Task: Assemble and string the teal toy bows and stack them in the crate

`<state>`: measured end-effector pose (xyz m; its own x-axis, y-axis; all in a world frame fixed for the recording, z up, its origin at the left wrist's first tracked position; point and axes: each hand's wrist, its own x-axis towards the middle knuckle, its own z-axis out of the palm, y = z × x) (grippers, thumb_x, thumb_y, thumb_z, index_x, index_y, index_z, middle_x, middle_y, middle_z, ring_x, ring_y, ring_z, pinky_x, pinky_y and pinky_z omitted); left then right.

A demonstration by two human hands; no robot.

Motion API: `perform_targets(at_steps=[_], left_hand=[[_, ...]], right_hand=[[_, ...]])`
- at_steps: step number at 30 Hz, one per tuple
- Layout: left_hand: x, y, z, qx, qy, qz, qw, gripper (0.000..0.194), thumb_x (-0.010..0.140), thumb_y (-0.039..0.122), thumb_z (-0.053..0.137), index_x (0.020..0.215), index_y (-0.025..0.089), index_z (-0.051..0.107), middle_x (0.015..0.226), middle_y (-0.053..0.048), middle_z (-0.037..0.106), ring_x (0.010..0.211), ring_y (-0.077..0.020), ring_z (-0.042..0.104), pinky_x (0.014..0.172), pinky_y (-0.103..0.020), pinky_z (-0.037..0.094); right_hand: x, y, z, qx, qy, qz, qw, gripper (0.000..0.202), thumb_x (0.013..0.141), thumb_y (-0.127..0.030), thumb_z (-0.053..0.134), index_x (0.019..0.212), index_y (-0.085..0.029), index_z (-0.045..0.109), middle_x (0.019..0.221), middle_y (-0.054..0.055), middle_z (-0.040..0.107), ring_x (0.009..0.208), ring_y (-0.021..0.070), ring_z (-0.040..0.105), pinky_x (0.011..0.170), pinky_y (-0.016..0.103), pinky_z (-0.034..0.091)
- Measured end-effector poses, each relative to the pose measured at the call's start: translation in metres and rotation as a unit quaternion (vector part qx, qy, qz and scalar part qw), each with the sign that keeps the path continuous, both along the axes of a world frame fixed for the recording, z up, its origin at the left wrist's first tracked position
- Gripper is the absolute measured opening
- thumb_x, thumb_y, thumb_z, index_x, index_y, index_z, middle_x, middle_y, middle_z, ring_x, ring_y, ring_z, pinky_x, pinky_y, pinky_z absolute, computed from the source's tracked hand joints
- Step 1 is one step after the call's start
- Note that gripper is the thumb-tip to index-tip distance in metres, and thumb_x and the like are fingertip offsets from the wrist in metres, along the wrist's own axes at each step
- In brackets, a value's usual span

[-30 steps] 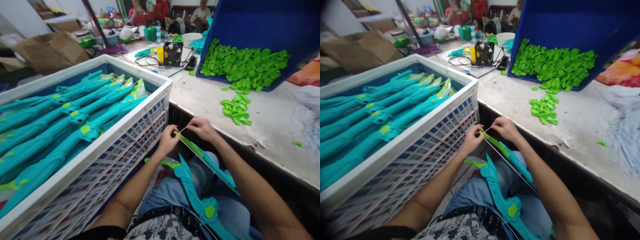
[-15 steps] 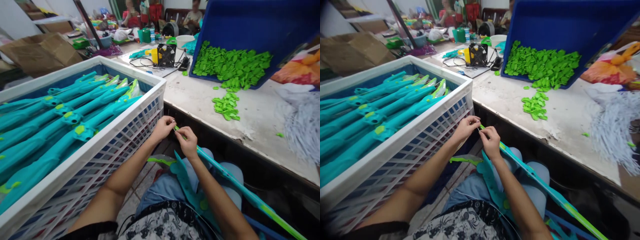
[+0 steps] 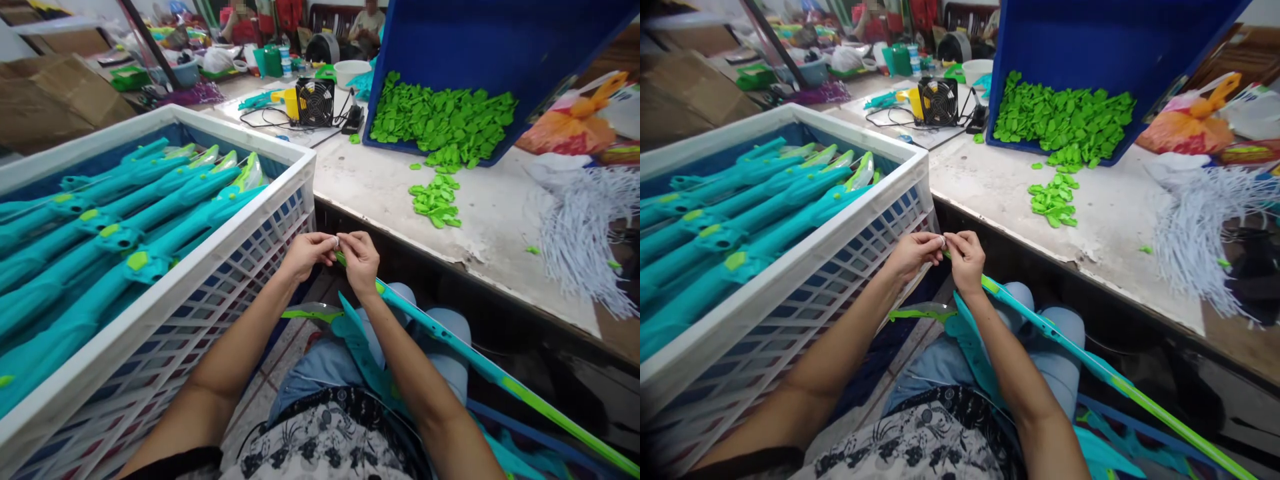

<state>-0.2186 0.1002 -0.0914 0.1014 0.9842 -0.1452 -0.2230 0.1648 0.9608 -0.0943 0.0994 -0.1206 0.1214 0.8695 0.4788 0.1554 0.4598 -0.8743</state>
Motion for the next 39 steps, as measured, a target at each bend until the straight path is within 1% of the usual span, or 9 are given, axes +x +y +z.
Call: perform_targets(at_steps=[4,7,13,19,23,26,29,35,39], left_hand=[[0.004,-0.002,0.003,-0.023,-0.008,0.034,0.999,0.028,0.058,0.033,0.077,0.068,0.012,0.062,0.054,-0.001,0.058,0.044,-0.0088,0.053,0.040,-0.018,0.043],[0.009,0.000,0.004,-0.037,-0.031,0.074,0.996,0.021,0.060,0.029,0.071,0.063,0.013,0.057,0.053,0.000,0.058,0.044,-0.0096,0.053,0.039,-0.018,0.044],[0.002,0.005,0.008,-0.047,-0.050,-0.015,0.998,0.011,0.060,0.020,0.065,0.064,0.010,0.064,0.059,-0.005,0.062,0.054,-0.0130,0.060,0.052,-0.024,0.051],[0.004,0.003,0.006,0.051,0.095,-0.010,0.994,0.015,0.062,0.021,0.067,0.073,0.011,0.070,0.056,0.000,0.059,0.045,-0.0068,0.046,0.045,-0.019,0.037],[0.011,0.003,0.004,0.115,0.195,0.016,0.974,0.015,0.065,0.026,0.068,0.069,0.011,0.069,0.060,0.000,0.061,0.055,-0.0091,0.051,0.052,-0.020,0.038],[0.012,0.003,0.004,0.100,0.198,0.006,0.975,0.018,0.066,0.029,0.068,0.069,0.011,0.070,0.064,-0.002,0.065,0.061,-0.0121,0.055,0.059,-0.022,0.041],[0.010,-0.001,0.004,0.071,0.166,-0.018,0.983,0.021,0.066,0.030,0.069,0.074,0.012,0.073,0.071,-0.004,0.069,0.067,-0.0144,0.058,0.065,-0.024,0.043],[0.013,-0.008,-0.009,0.152,0.215,0.010,0.965,0.016,0.071,0.028,0.067,0.071,0.013,0.072,0.067,-0.003,0.065,0.066,-0.0137,0.057,0.064,-0.025,0.044],[0.004,-0.029,-0.026,0.221,0.258,0.034,0.940,0.019,0.079,0.027,0.061,0.091,0.016,0.071,0.092,-0.006,0.066,0.083,-0.0150,0.059,0.071,-0.025,0.046]], right_hand=[[-0.001,-0.003,0.001,-0.007,-0.022,0.060,0.998,0.027,0.088,-0.024,0.049,0.108,-0.025,0.067,0.087,0.002,0.054,0.081,0.0116,0.056,0.073,0.025,0.048],[0.001,-0.004,0.005,0.010,-0.049,0.057,0.997,0.027,0.089,-0.026,0.050,0.111,-0.025,0.065,0.089,0.003,0.057,0.082,0.0128,0.057,0.074,0.027,0.048],[0.015,0.006,0.010,0.071,-0.126,0.050,0.988,0.015,0.087,-0.030,0.056,0.089,-0.022,0.069,0.084,0.004,0.061,0.079,0.0148,0.058,0.072,0.028,0.048],[0.021,0.007,0.006,0.101,-0.143,0.028,0.984,0.013,0.088,-0.025,0.052,0.083,-0.019,0.062,0.084,0.004,0.059,0.079,0.0148,0.056,0.070,0.028,0.048],[0.026,0.004,0.004,0.059,-0.099,0.032,0.993,0.014,0.088,-0.024,0.052,0.078,-0.018,0.059,0.077,0.002,0.058,0.072,0.0133,0.056,0.065,0.027,0.046],[0.033,-0.001,0.004,0.034,-0.107,0.053,0.992,0.014,0.088,-0.024,0.051,0.079,-0.018,0.060,0.077,0.002,0.058,0.071,0.0131,0.057,0.063,0.026,0.046],[0.037,-0.006,0.001,0.071,-0.157,0.043,0.984,0.012,0.089,-0.022,0.050,0.082,-0.019,0.060,0.080,0.003,0.059,0.076,0.0142,0.057,0.068,0.028,0.046],[0.032,-0.005,-0.016,0.141,-0.233,-0.075,0.959,0.016,0.091,-0.021,0.044,0.078,-0.018,0.054,0.076,0.004,0.054,0.075,0.0154,0.053,0.070,0.029,0.045],[0.031,-0.011,-0.023,0.135,-0.247,-0.050,0.958,0.017,0.092,-0.021,0.043,0.082,-0.017,0.056,0.077,0.005,0.054,0.076,0.0155,0.053,0.070,0.029,0.045]])
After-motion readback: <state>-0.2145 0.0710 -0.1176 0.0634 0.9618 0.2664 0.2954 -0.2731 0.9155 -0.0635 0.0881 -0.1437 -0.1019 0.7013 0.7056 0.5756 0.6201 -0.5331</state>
